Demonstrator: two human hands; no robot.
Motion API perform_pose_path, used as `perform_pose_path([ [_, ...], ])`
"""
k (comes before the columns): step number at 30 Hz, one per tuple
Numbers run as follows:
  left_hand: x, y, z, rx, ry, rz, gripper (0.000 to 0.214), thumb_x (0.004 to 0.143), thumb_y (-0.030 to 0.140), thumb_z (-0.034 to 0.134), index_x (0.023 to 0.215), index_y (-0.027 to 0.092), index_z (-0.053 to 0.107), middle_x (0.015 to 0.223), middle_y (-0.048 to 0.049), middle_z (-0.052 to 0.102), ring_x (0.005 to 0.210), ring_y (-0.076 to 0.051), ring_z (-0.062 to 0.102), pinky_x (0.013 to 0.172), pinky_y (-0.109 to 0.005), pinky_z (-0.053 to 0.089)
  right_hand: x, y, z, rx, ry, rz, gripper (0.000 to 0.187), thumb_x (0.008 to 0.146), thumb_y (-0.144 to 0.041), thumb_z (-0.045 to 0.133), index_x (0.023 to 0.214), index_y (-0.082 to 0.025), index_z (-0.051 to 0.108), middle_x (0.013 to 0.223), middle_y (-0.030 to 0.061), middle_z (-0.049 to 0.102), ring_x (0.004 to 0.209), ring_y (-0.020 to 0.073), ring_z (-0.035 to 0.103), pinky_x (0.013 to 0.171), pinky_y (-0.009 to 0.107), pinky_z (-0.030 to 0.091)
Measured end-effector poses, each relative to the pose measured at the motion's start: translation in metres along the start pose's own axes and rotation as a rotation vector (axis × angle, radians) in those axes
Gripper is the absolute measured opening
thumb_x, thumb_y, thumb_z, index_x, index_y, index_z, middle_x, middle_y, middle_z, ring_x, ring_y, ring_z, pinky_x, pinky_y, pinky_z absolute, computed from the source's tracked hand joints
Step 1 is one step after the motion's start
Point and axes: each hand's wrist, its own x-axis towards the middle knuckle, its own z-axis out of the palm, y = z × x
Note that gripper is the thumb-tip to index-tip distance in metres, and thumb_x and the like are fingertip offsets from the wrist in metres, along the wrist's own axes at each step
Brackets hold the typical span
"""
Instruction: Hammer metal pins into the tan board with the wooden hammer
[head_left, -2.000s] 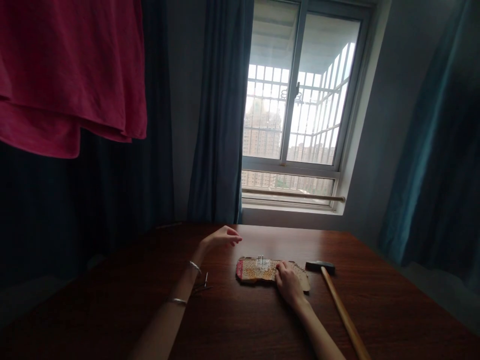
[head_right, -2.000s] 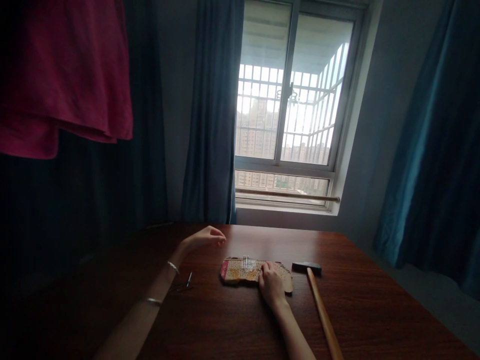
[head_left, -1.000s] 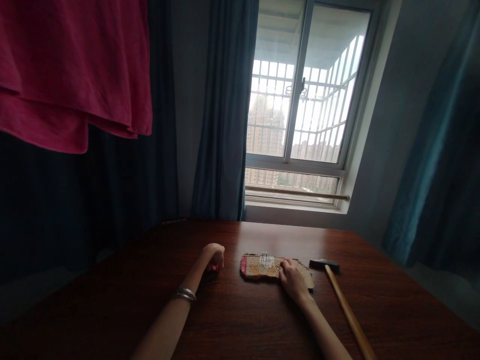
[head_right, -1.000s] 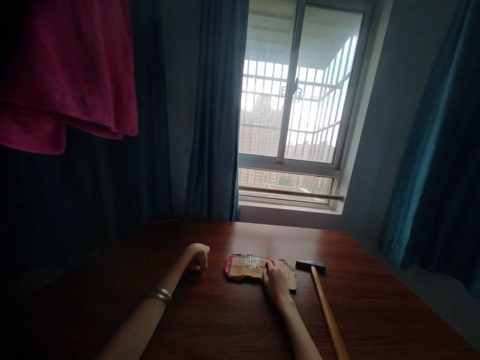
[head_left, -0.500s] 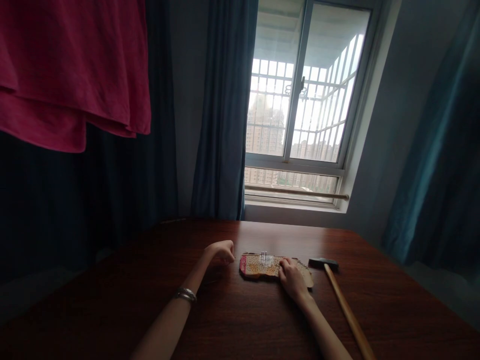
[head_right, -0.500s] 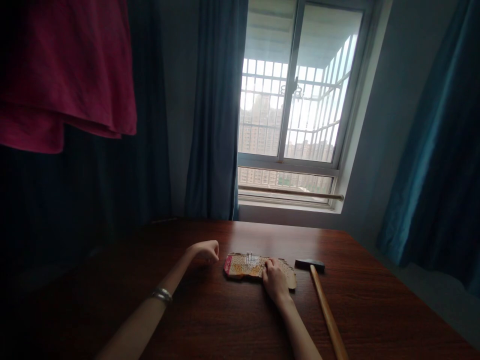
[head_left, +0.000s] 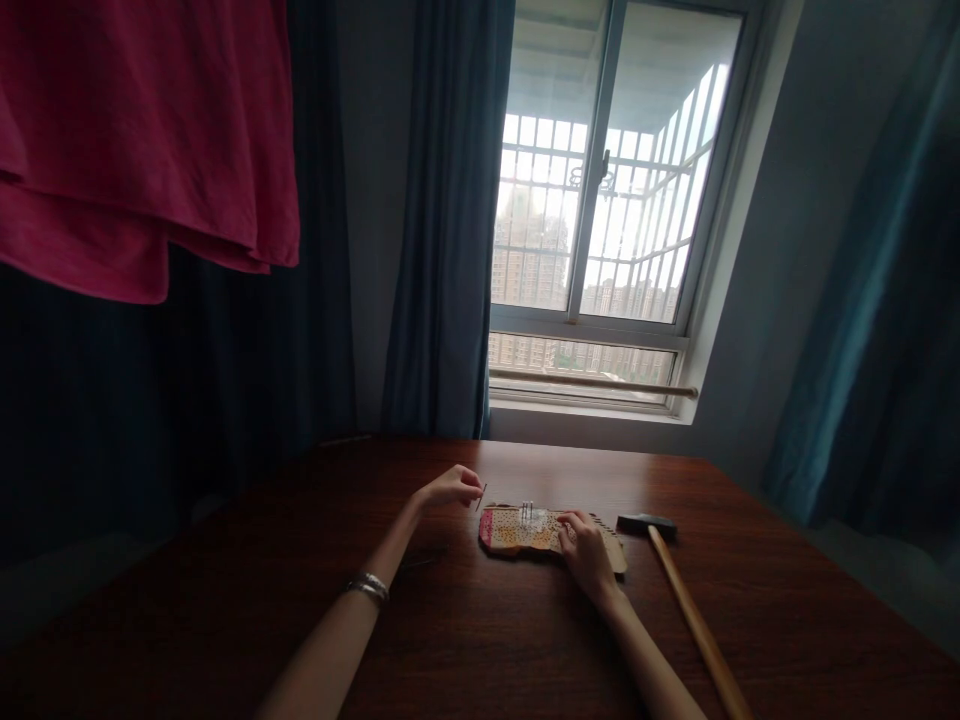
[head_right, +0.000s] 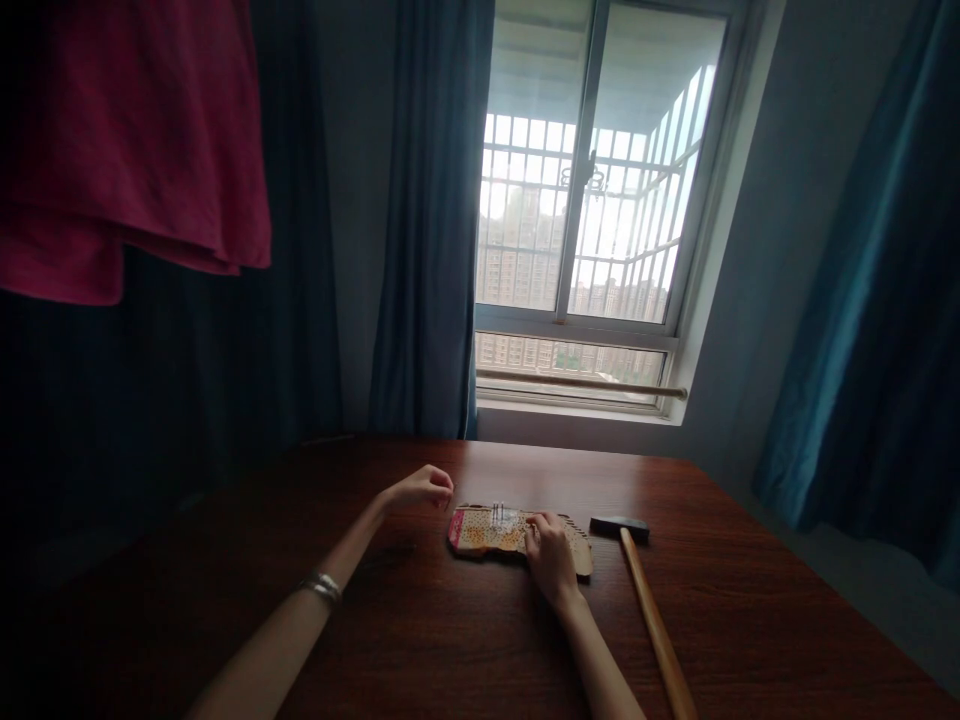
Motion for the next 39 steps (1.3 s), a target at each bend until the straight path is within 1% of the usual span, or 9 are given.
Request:
perform_pose_path([
  [4, 0.002, 0.030, 0.016, -0.151, 0.062, 0.135, 0.033, 0.061, 0.038, 0.065, 0.075, 0.008, 0.064, 0.067, -0.0030, 0.061, 0.060, -0.011, 0.054, 0.061, -0.023, 0.045, 0.001, -0.011, 0.000, 0.159, 0.027, 0.030, 0.021, 0.078, -0.028, 0.048, 0.082, -0.019, 0.066, 0.089, 0.0075, 0.065, 0.087, 0.0212, 0.059, 0.078, 0.031, 0.046],
  [8, 0.012, 0.049, 0.048, -0.174, 0.113, 0.200, 0.035, 0.060, 0.039, 0.067, 0.074, 0.007, 0.065, 0.067, -0.0045, 0.061, 0.058, -0.012, 0.054, 0.057, -0.023, 0.045, 0.003, -0.017, 0.002, 0.335, 0.008, 0.109, 0.028, 0.077, -0.040, 0.052, 0.083, -0.017, 0.067, 0.084, 0.0077, 0.067, 0.079, 0.0215, 0.061, 0.061, 0.028, 0.050],
  [14, 0.019, 0.049, 0.099, -0.103, 0.079, 0.245, 0.031, 0.065, 0.038, 0.063, 0.075, 0.009, 0.067, 0.061, -0.0036, 0.062, 0.055, -0.012, 0.055, 0.052, -0.021, 0.041, 0.006, -0.020, -0.002, 0.527, -0.026, 0.204, 0.039, 0.072, -0.050, 0.058, 0.086, -0.015, 0.069, 0.076, 0.0071, 0.068, 0.071, 0.0204, 0.061, 0.050, 0.026, 0.049],
  [18, 0.018, 0.049, 0.117, -0.103, 0.091, 0.251, 0.032, 0.066, 0.039, 0.063, 0.075, 0.009, 0.067, 0.062, -0.0043, 0.063, 0.057, -0.013, 0.056, 0.052, -0.021, 0.041, 0.006, -0.021, -0.005, 0.588, -0.043, 0.238, 0.037, 0.068, -0.048, 0.062, 0.085, -0.016, 0.069, 0.074, 0.0063, 0.068, 0.071, 0.0200, 0.061, 0.050, 0.025, 0.049],
  [25, 0.019, 0.051, 0.125, -0.080, 0.102, 0.263, 0.032, 0.067, 0.039, 0.062, 0.075, 0.009, 0.068, 0.063, -0.0044, 0.063, 0.056, -0.012, 0.055, 0.051, -0.020, 0.041, 0.006, -0.019, -0.006, 0.628, -0.017, 0.255, 0.038, 0.065, -0.046, 0.065, 0.086, -0.015, 0.069, 0.079, 0.0074, 0.070, 0.070, 0.0200, 0.062, 0.048, 0.025, 0.048],
  [28, 0.022, 0.051, 0.120, -0.059, 0.123, 0.279, 0.031, 0.069, 0.039, 0.060, 0.075, 0.009, 0.068, 0.060, -0.0040, 0.062, 0.055, -0.012, 0.054, 0.050, -0.020, 0.040, 0.007, -0.017, -0.004, 0.625, -0.006, 0.252, 0.040, 0.066, -0.045, 0.065, 0.091, -0.015, 0.067, 0.081, 0.0086, 0.070, 0.071, 0.0204, 0.062, 0.048, 0.025, 0.047],
  [30, 0.026, 0.048, 0.112, -0.065, 0.200, 0.266, 0.030, 0.070, 0.037, 0.058, 0.077, 0.009, 0.067, 0.062, -0.0041, 0.062, 0.055, -0.012, 0.054, 0.051, -0.021, 0.041, 0.009, -0.013, -0.001, 0.610, 0.008, 0.250, 0.040, 0.065, -0.046, 0.065, 0.090, -0.014, 0.067, 0.079, 0.0088, 0.069, 0.070, 0.0209, 0.062, 0.047, 0.026, 0.047],
  [34, 0.038, 0.029, 0.095, -0.135, 0.390, 0.190, 0.023, 0.069, 0.024, 0.054, 0.084, 0.010, 0.064, 0.075, -0.0054, 0.064, 0.064, -0.012, 0.056, 0.059, -0.022, 0.045, 0.017, -0.001, 0.004, 0.561, 0.057, 0.250, 0.042, 0.063, -0.050, 0.064, 0.084, -0.014, 0.068, 0.075, 0.0089, 0.069, 0.069, 0.0222, 0.062, 0.048, 0.027, 0.048],
  [39, 0.050, -0.006, 0.094, -0.283, 0.346, 0.103, 0.039, 0.059, 0.011, 0.052, 0.097, 0.010, 0.059, 0.079, -0.0055, 0.062, 0.071, -0.013, 0.058, 0.063, -0.023, 0.045, 0.035, 0.010, 0.014, 0.498, 0.060, 0.219, 0.043, 0.063, -0.052, 0.061, 0.082, -0.015, 0.069, 0.074, 0.0089, 0.070, 0.067, 0.0229, 0.063, 0.052, 0.030, 0.049],
])
